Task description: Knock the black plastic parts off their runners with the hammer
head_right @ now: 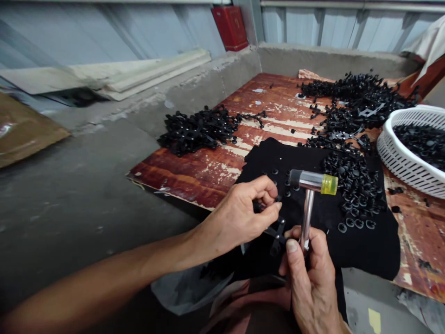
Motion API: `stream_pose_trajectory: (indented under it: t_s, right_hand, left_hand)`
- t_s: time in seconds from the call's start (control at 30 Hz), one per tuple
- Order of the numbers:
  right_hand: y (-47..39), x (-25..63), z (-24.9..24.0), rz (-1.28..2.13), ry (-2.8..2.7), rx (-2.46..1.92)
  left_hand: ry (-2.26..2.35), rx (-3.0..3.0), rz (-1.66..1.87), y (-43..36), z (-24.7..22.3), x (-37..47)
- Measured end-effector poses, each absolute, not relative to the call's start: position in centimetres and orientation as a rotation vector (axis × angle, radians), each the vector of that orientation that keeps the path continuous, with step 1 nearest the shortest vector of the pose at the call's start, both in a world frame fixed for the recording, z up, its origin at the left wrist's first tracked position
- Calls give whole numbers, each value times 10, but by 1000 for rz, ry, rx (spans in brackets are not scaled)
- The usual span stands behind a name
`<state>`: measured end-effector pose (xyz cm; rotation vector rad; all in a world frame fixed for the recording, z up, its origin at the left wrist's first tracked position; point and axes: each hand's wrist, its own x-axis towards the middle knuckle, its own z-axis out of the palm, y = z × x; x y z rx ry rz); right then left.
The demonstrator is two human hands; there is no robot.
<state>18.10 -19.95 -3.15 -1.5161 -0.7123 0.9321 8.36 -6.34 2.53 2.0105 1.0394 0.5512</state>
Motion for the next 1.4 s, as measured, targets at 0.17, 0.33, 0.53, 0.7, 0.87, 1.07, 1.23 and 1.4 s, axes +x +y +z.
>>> stream_pose_trajectory:
  t_s: [0.17,0.33,0.53,0.7,0.87,1.07,1.23,1.4]
  right_hand:
    - [-205,181,-28,954,-692,-1526]
    - [-212,189,-26,900,-636,-1562]
    - [-214,189,-23,899,-562,-1572]
    - [-214,189,-22,898,-535,-1579]
    - [-213,191,-23,898,-551,-1580]
    - [-213,193,-23,882,-603,-1594]
    - [-212,191,-23,883,-571,-1584]
    - [-217,206,-32,885,-670,-1565]
  left_hand:
    - [1076,2067,572,-55,16,84]
    - [1052,2066,568,-53,14,84]
    - [1084,2038,530,-50,14,86]
    - [1090,2044,533,-49,13,87]
    - [1093,2057,528,-50,12,87]
    - [1109,2067,512,-50,12,87]
    - [1101,2087,501,-49,12,87]
    - [1100,2097,504,-49,10,85]
